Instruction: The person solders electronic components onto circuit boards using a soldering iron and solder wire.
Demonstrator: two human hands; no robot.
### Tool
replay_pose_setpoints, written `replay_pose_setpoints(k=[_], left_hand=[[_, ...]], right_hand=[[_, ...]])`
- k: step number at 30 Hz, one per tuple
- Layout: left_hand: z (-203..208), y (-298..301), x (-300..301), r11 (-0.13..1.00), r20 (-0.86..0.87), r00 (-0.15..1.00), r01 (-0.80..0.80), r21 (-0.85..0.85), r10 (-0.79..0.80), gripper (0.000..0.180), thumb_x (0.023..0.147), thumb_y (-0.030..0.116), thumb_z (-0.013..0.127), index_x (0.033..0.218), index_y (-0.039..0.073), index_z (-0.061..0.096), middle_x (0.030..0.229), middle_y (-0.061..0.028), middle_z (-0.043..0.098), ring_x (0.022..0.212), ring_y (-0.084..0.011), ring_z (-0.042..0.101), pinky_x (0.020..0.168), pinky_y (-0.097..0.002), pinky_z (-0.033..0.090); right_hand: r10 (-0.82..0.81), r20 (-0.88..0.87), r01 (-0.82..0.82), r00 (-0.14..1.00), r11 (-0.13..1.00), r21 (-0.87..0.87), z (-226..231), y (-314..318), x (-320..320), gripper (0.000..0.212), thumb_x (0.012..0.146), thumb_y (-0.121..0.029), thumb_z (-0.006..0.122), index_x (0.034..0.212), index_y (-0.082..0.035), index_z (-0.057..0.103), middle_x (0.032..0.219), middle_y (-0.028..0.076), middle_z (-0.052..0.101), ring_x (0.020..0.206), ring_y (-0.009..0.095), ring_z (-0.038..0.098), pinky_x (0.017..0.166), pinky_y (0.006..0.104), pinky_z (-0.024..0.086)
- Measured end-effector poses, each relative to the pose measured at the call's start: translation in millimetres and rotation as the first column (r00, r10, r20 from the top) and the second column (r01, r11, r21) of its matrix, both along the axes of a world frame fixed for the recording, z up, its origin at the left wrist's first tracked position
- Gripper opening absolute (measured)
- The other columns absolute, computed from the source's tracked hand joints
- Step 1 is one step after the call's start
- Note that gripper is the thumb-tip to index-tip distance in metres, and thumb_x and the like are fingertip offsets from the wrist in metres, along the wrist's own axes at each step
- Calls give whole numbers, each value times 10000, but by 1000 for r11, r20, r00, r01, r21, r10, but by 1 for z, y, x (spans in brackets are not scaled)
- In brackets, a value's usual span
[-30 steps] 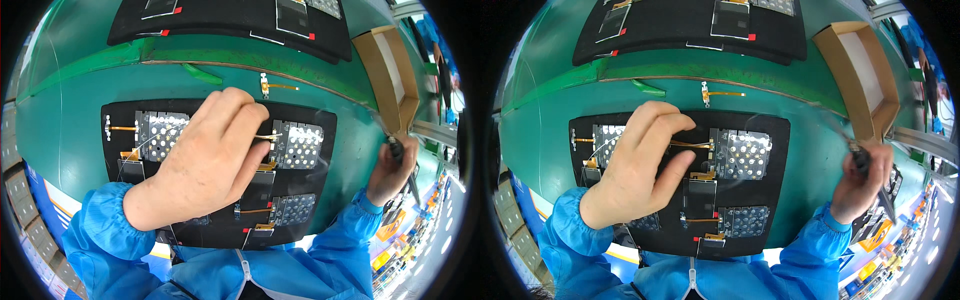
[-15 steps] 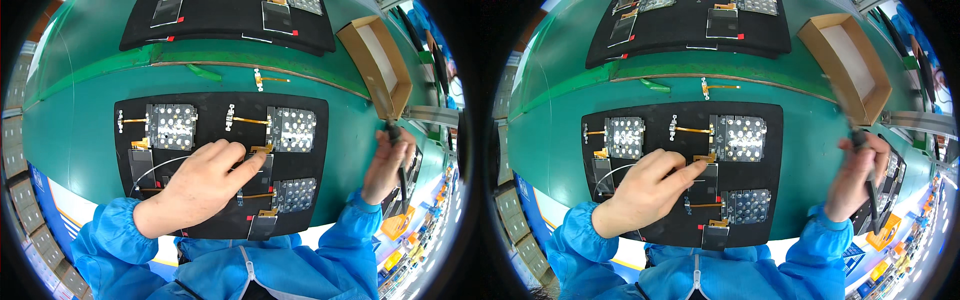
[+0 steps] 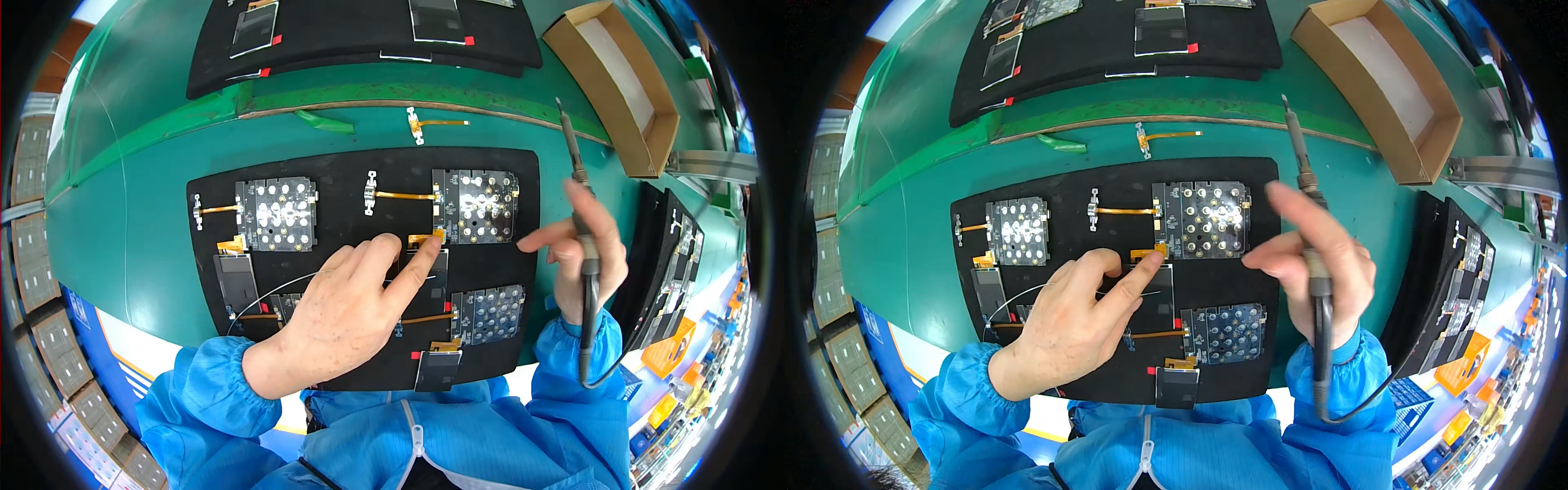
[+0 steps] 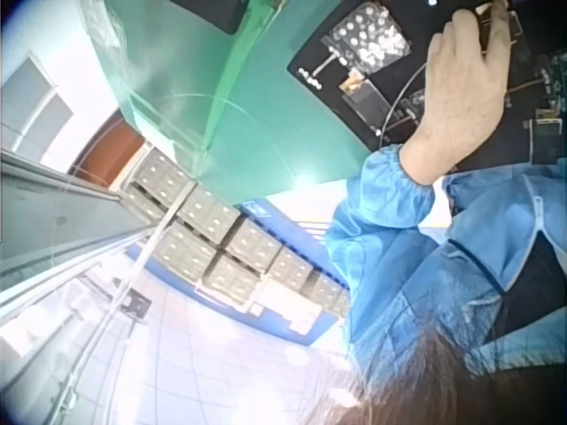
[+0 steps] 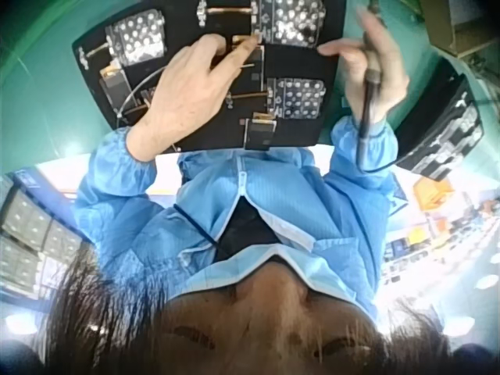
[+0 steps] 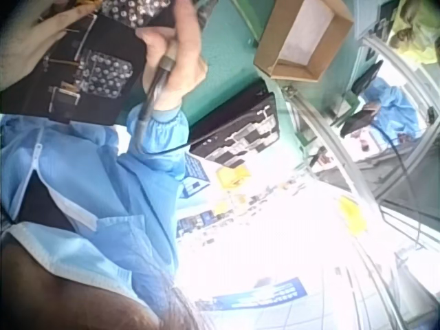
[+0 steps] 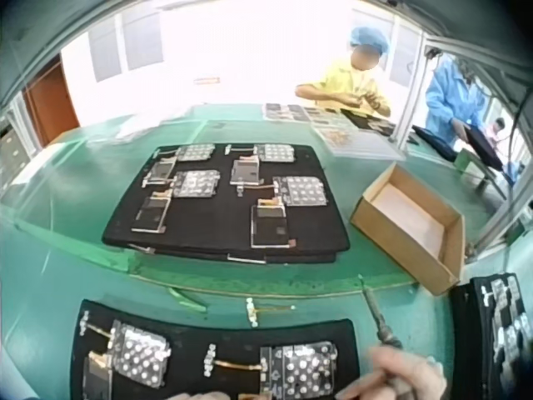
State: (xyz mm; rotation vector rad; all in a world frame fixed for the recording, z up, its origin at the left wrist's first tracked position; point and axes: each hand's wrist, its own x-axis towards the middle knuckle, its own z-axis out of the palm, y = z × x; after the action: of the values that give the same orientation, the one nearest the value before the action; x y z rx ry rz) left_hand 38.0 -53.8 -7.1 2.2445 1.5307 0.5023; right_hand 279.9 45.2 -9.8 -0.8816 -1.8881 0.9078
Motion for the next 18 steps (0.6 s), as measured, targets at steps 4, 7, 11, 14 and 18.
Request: replay_pose_setpoints(k=[4,7,11,14,18], left_hand=[[0,0,0,1000,3,1000,-2,17,2,568,786,-13,700,1338,64,589,945,-114,477,722,-244,513,625,-353,453],[1,0,0,1000,-13,1000,17,21,-17,633,721,-11,615,1350,35,561,976,-124,481,747,-223,524,664,-337,452],[0,0,0,999,-47,998,37,33,-35,642,717,-14,618,1354,36,559,985,-124,480,753,-218,528,665,-329,454],[0,0,0,998,-67,997,42,39,-39,647,717,-14,620,1359,33,555,987,-125,477,753,-214,527,663,-324,454],[0,0,2,1000,-52,999,14,18,-13,609,758,-13,679,1353,61,573,965,-116,469,745,-230,521,647,-342,455]], right_hand=[[38,353,-161,935,932,325,-3,12,-5,441,700,-174,840,1071,-62,630,1023,114,731,722,247,698,637,311,550],[56,438,-170,897,959,227,-3,14,-10,492,635,-192,860,1033,-90,591,1231,132,671,807,267,690,650,329,551],[90,515,-189,852,971,144,-1,17,-7,592,594,-218,905,1023,-49,533,1232,215,654,937,312,703,761,336,560],[98,490,-195,866,969,151,1,17,-3,589,589,-214,907,1006,-45,526,1202,235,660,926,318,706,751,330,557],[57,429,-147,901,973,180,-2,16,-2,505,614,-204,871,1011,-89,580,1164,138,693,786,277,681,645,336,542]])
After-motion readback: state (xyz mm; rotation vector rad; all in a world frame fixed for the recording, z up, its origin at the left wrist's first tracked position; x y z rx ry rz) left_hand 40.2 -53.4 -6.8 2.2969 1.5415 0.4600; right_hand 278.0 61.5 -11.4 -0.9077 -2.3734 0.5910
